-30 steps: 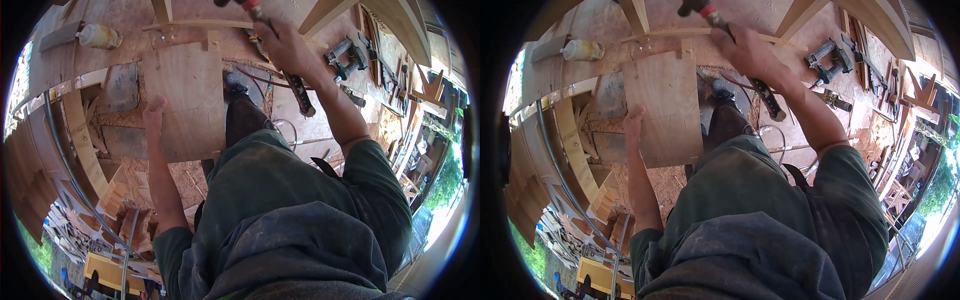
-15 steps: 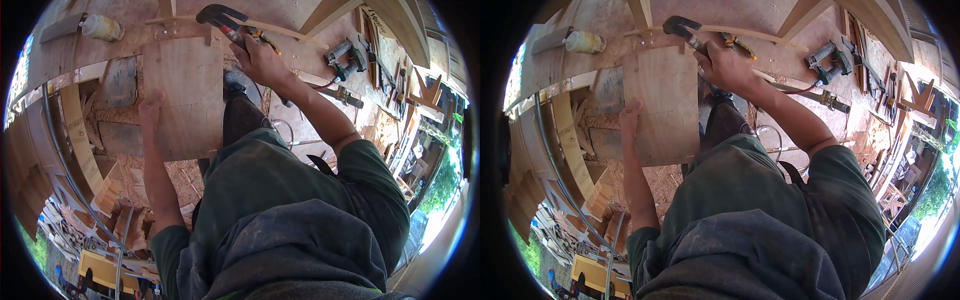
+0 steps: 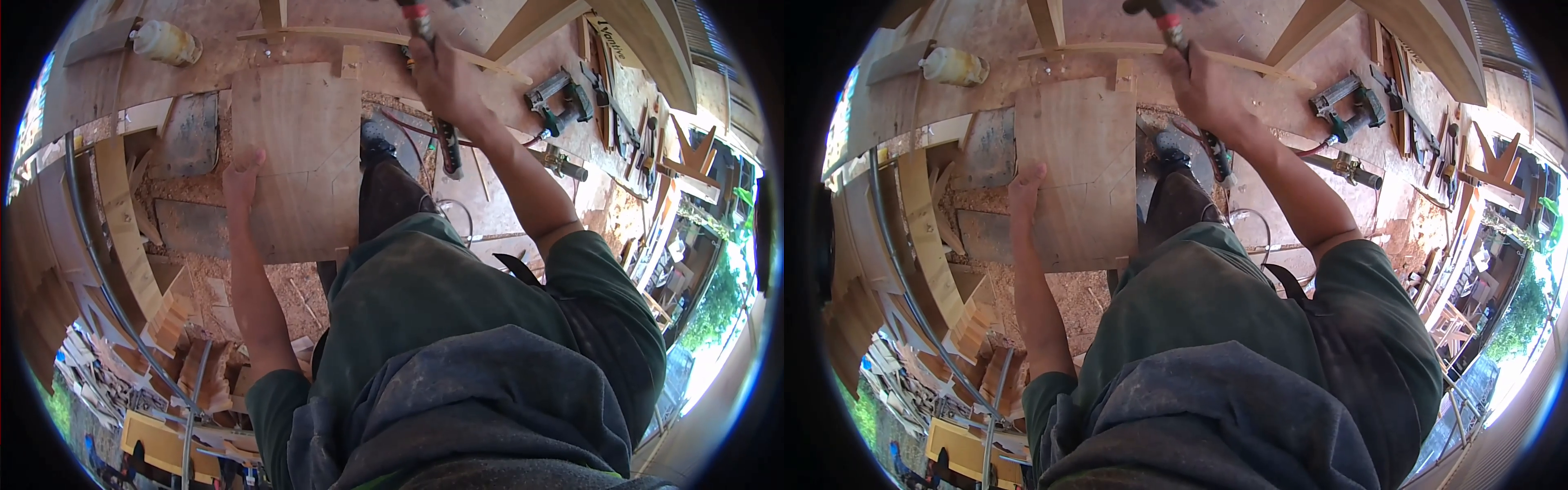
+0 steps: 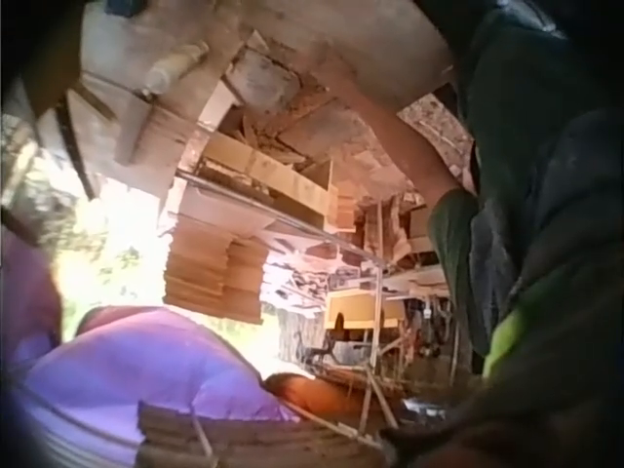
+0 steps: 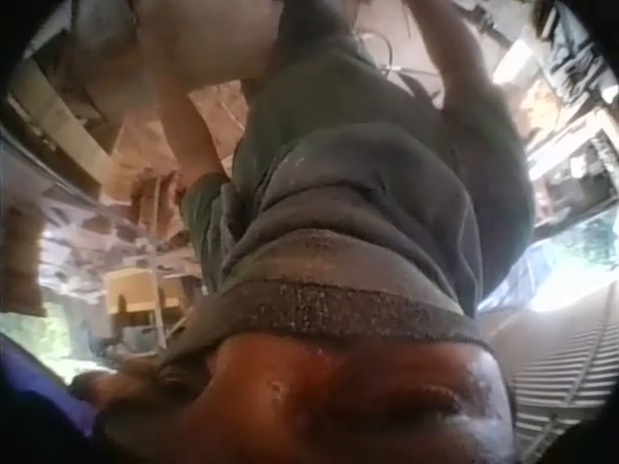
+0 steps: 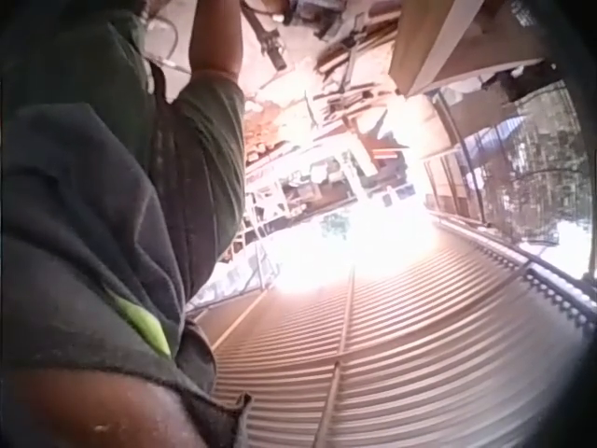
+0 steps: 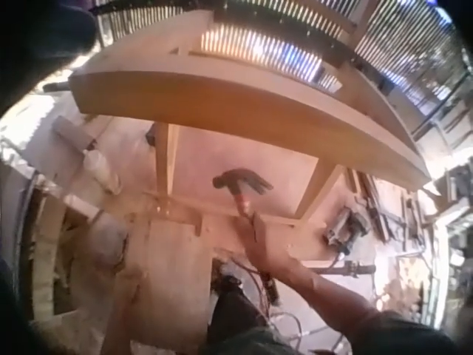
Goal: Assembling and nailing a wooden jig and frame for furniture production.
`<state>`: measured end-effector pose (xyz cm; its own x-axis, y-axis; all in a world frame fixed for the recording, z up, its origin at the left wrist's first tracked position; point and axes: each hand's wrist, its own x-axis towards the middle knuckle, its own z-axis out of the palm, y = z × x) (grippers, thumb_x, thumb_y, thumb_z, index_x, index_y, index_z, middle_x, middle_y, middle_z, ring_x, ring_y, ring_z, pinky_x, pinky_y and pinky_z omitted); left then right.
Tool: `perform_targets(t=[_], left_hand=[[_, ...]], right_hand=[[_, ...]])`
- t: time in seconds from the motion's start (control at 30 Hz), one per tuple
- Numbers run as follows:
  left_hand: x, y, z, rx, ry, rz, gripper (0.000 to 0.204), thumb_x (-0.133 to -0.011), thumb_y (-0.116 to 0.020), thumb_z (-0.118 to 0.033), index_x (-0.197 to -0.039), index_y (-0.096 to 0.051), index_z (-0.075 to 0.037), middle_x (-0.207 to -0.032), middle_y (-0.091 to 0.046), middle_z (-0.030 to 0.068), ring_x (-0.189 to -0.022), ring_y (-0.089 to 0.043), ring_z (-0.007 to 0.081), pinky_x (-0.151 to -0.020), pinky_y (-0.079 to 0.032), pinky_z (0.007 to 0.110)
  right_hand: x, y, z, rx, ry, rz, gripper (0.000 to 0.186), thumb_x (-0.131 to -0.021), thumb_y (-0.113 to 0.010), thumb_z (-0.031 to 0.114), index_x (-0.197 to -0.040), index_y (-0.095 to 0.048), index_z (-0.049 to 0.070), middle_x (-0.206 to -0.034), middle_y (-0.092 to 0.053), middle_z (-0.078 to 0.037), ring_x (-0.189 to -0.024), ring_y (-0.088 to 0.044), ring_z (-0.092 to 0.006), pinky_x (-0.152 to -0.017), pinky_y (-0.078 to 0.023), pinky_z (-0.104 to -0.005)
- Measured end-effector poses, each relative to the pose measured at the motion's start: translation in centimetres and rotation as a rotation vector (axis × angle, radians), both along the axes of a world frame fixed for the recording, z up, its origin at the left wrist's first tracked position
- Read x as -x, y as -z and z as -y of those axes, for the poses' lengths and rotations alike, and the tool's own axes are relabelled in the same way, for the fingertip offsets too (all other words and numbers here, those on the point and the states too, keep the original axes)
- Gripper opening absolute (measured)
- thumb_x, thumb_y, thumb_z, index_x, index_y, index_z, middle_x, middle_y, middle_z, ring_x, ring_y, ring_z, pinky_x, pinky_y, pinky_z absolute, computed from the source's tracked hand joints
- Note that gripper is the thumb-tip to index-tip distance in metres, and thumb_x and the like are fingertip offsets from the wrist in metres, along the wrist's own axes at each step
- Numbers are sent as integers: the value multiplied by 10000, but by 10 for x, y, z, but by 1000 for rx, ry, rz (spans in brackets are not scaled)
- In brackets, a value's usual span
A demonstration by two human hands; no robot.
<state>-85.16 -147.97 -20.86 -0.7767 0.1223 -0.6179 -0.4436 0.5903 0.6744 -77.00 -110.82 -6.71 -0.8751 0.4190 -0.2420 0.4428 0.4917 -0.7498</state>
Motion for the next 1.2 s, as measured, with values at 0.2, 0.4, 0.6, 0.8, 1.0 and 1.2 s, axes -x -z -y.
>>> perform_targets(t=[0.2,0.4,0.6,0.8,1.0,1.2], left_hand=[[-6,16,10,62,-2,-41,625,-779,-790,-507,-1029,-701,59,-936,-725,122,-876,-673,199,-793,-499,341],[-5,-9,-3,53,-15,-27,670,-771,-782,-539,-1015,-696,79,-924,-716,139,-870,-669,216,-786,-499,356],[-11,5,6,112,15,-11,702,-764,-785,-540,-1073,-682,81,-1000,-717,151,-933,-672,225,-813,-502,356],[-3,1,3,15,17,13,744,-771,-764,-560,-1146,-655,73,-1074,-702,184,-1002,-668,259,-861,-495,371],[-25,19,23,145,147,-113,756,-791,-714,-588,-1210,-635,35,-1184,-671,202,-1138,-627,311,-945,-464,392],[-6,18,14,48,89,-20,707,-799,-715,-569,-1180,-664,24,-1166,-681,195,-1140,-625,308,-948,-462,389]], right_hand=[[-31,16,2,-190,-311,114,356,-982,-543,332,-1090,-538,-7,-873,-640,-276,-867,-614,-482,-737,-476,-510],[-18,-4,20,-230,-89,-98,323,-987,-537,311,-1030,-522,-9,-775,-631,-273,-759,-620,-477,-649,-469,-524],[-42,56,23,-345,-353,120,309,-970,-545,295,-956,-468,-4,-697,-610,-299,-685,-608,-504,-625,-467,-584],[-36,46,31,-291,-173,-76,321,-962,-562,299,-1013,-547,-17,-740,-642,-258,-721,-633,-476,-632,-497,-536],[-53,36,42,-224,-136,-76,372,-972,-536,340,-1066,-536,-19,-735,-632,-285,-732,-624,-500,-674,-494,-568],[-56,103,24,-434,-301,-81,356,-958,-573,340,-900,-559,-11,-708,-615,-302,-718,-612,-526,-665,-484,-585]])
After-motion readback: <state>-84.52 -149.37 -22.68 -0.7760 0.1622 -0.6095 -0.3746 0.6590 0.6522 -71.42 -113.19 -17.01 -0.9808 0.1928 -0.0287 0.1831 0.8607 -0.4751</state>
